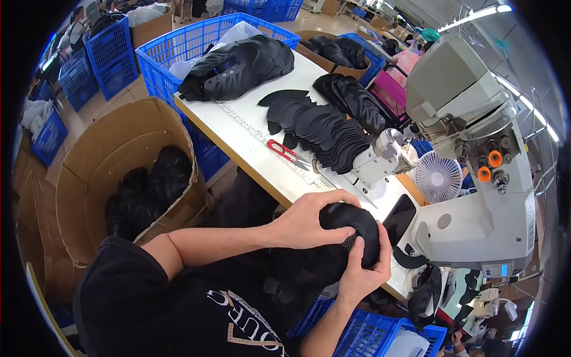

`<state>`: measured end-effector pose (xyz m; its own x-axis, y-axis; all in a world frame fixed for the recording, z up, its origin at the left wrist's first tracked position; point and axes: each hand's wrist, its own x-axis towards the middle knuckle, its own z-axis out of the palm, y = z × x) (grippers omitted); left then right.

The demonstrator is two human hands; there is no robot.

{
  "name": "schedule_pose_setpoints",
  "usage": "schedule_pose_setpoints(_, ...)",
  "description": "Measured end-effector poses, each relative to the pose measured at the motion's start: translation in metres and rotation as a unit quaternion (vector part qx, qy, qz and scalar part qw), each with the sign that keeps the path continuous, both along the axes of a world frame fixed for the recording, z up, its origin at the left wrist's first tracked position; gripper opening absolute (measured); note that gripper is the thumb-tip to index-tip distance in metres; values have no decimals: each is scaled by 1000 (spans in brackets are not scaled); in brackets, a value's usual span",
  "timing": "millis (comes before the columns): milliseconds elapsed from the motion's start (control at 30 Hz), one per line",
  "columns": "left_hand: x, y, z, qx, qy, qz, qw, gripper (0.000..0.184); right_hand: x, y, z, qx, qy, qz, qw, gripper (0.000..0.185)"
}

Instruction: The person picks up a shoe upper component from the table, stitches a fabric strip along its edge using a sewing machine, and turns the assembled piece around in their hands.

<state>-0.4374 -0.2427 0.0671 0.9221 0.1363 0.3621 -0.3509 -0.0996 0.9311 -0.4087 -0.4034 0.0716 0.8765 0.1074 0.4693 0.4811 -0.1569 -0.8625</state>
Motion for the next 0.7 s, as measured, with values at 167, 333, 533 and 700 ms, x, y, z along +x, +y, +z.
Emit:
schedule_pose_setpoints(167, 5, -4, -3, -28, 28, -5, 999, 39, 5, 0, -8, 21, 21, -13, 999, 38)
schedule_pose_setpoints(333, 4, -4, -1, 8, 17, 8, 1000, 39, 1, 1, -4, 8, 10, -10, 1000, 33)
schedule_pose_setpoints(533, 13, -1, -8, -31, 26, -42, 998, 41, 4, -2, -10, 39, 66, 1, 997, 37)
schedule_pose_setpoints(700, 9, 11, -2, -138, 9, -128, 982, 44, 10, -13, 0, 188, 201, 113, 955, 47)
